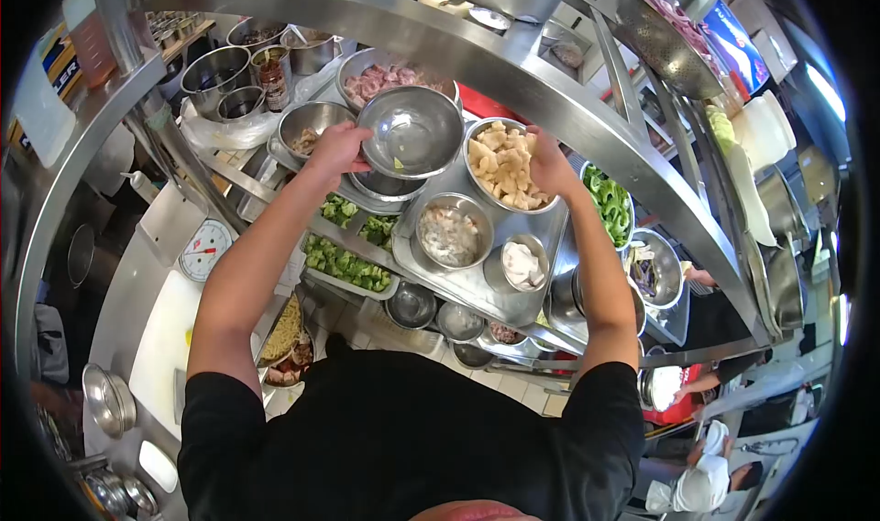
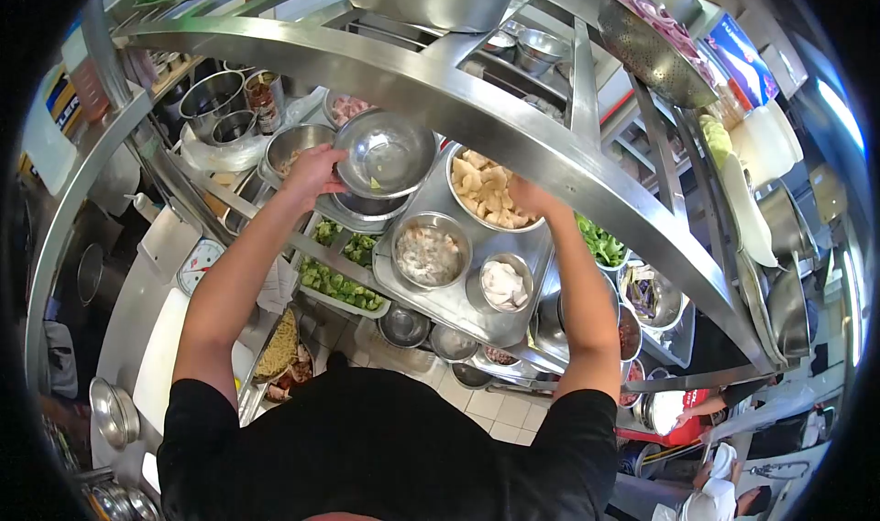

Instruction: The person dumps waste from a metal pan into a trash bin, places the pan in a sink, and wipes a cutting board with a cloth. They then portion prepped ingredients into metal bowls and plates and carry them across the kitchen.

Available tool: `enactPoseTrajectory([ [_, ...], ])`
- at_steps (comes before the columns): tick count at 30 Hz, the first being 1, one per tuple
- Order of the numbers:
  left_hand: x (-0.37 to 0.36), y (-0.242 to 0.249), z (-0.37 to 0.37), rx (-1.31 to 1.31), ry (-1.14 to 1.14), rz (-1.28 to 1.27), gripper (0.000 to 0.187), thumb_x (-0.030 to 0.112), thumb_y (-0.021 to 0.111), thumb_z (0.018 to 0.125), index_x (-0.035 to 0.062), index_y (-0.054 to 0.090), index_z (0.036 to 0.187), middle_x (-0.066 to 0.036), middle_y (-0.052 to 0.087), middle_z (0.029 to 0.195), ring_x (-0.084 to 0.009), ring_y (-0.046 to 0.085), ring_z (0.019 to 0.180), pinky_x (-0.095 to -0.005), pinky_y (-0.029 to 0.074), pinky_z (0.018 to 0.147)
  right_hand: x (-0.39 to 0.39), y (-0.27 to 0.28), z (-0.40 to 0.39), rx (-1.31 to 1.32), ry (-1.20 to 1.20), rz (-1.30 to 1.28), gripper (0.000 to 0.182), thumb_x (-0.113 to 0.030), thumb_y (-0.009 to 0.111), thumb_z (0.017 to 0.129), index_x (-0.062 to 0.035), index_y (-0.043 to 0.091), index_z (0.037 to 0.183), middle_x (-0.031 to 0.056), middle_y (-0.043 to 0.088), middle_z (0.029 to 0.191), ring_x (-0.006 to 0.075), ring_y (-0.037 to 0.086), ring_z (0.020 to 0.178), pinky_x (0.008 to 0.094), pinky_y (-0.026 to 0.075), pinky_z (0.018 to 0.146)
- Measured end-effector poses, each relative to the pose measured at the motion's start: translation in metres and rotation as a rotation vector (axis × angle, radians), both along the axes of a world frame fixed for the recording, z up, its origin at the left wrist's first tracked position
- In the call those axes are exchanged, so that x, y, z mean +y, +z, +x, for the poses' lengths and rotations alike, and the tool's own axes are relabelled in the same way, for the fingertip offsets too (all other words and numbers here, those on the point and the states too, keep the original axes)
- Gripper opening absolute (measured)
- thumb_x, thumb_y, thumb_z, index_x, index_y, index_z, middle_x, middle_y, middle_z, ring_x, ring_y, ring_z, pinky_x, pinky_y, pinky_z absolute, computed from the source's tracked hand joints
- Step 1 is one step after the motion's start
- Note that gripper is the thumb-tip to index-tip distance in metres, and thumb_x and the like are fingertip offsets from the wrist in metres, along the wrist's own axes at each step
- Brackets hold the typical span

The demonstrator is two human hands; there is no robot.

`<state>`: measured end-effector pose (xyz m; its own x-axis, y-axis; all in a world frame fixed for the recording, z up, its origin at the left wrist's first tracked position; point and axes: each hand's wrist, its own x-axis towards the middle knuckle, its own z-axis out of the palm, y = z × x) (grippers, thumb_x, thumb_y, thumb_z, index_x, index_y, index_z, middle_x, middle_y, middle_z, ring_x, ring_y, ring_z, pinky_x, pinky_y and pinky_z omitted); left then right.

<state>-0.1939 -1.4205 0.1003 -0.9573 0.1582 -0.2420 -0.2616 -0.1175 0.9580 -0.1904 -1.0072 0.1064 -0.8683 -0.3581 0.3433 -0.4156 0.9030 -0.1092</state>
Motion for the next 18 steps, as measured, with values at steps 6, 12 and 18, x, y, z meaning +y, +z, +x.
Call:
enactPoseTrajectory([
  [6, 0.016, -0.004, -0.033, 0.042, -0.092, -0.126, 0.021, 0.024, 0.055, 0.090, 0.0041, 0.055, 0.098, -0.007, 0.063, 0.087, -0.0159, 0.063, 0.071, -0.0306, 0.054, 0.064, -0.101, 0.007, -0.024, -0.237, -0.465, 0.234, 0.064, -0.040, 0.069, 0.072, 0.0002, 0.056, 0.121, 0.0250, 0.058, 0.119, 0.0349, 0.055, 0.113, 0.0400, 0.044, 0.094],
  [12, 0.016, -0.008, -0.043, 0.124, -0.065, -0.224, 0.025, 0.023, 0.057, 0.088, 0.0008, 0.059, 0.099, -0.009, 0.065, 0.088, -0.0158, 0.064, 0.069, -0.0280, 0.055, 0.057, -0.079, 0.001, -0.056, -0.336, -0.486, 0.054, 0.061, -0.043, 0.072, 0.070, -0.0026, 0.059, 0.114, 0.0183, 0.060, 0.108, 0.0297, 0.060, 0.095, 0.0367, 0.048, 0.078],
  [18, 0.046, -0.006, -0.053, 0.127, -0.125, -0.152, 0.022, 0.020, 0.058, 0.088, 0.0001, 0.060, 0.096, -0.009, 0.064, 0.087, -0.0152, 0.064, 0.070, -0.0297, 0.056, 0.059, -0.142, 0.077, -0.022, -0.378, -0.318, -0.565, 0.041, -0.032, 0.071, 0.073, -0.0069, 0.062, 0.104, 0.0065, 0.060, 0.084, 0.0165, 0.057, 0.076, 0.0300, 0.046, 0.062],
])
